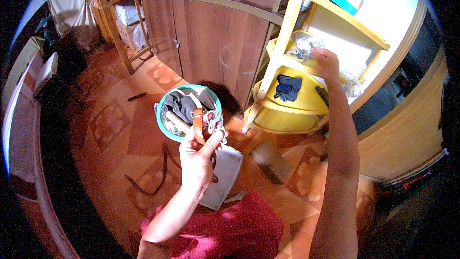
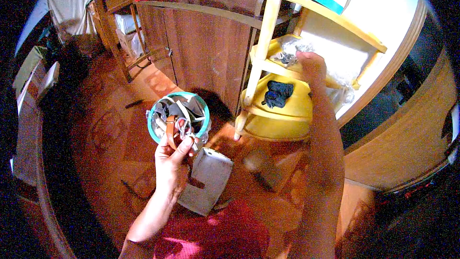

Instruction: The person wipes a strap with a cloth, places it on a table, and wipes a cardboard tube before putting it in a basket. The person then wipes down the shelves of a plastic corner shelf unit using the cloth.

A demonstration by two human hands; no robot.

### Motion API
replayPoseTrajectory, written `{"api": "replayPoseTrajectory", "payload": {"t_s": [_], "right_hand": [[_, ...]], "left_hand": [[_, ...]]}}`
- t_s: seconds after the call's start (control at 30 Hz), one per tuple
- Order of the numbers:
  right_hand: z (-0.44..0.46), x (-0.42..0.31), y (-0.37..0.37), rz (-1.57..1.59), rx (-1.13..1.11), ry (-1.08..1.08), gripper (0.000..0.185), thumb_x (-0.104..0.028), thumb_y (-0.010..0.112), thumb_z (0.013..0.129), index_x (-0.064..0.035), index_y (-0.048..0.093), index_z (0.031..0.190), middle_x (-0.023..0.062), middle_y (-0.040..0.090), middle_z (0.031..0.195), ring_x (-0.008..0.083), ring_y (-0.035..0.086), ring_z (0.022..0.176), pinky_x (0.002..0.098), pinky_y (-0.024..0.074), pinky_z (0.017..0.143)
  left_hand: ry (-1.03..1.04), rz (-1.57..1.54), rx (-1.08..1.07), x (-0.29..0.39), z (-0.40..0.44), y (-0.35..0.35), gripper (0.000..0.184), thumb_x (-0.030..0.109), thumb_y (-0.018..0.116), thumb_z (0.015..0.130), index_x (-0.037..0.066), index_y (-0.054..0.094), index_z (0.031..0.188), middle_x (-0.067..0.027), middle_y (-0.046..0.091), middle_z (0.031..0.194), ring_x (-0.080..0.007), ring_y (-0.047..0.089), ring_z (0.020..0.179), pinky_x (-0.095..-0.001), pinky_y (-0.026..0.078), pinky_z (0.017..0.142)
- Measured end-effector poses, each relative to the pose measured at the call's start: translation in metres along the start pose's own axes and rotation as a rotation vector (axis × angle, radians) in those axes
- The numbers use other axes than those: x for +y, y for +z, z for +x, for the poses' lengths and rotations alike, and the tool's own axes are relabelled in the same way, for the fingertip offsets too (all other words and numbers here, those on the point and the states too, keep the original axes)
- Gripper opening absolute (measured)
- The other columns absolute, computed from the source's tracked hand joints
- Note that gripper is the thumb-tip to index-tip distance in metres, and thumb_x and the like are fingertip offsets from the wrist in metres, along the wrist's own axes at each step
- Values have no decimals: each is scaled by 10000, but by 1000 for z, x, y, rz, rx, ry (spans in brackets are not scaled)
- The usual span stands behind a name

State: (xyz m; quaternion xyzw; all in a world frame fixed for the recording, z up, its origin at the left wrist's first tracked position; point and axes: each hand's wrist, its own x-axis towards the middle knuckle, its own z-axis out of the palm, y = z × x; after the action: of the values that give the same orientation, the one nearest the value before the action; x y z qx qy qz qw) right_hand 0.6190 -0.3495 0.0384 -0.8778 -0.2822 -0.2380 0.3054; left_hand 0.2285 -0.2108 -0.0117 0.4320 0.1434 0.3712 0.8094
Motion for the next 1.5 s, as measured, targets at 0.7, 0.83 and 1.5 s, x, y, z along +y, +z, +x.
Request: {"api": "replayPoseTrajectory", "payload": {"t_s": [0.7,0.83,1.5], "right_hand": [[7,-44,-9,308,-113,-143,300,-281,654,753,12,630,813,74,621,720,171,589,677,269,453,586],[-5,-71,-36,803,-266,342,340,-323,578,823,-25,568,988,70,618,896,145,596,778,196,390,513],[-1,-47,8,-81,-102,-2,395,-414,671,665,-35,650,774,162,632,758,296,619,742,362,477,703]], "left_hand": [[-37,5,46,-2,13,-13,325,62,629,792,25,544,1104,-33,617,873,-64,519,684,-188,392,579],[-46,-12,79,-4,14,-14,303,64,623,798,25,549,1089,-30,614,848,-65,516,661,-186,390,565],[-39,-4,51,2,12,-15,265,85,615,809,29,555,1061,-25,617,876,-68,524,677,-189,390,569]]}}
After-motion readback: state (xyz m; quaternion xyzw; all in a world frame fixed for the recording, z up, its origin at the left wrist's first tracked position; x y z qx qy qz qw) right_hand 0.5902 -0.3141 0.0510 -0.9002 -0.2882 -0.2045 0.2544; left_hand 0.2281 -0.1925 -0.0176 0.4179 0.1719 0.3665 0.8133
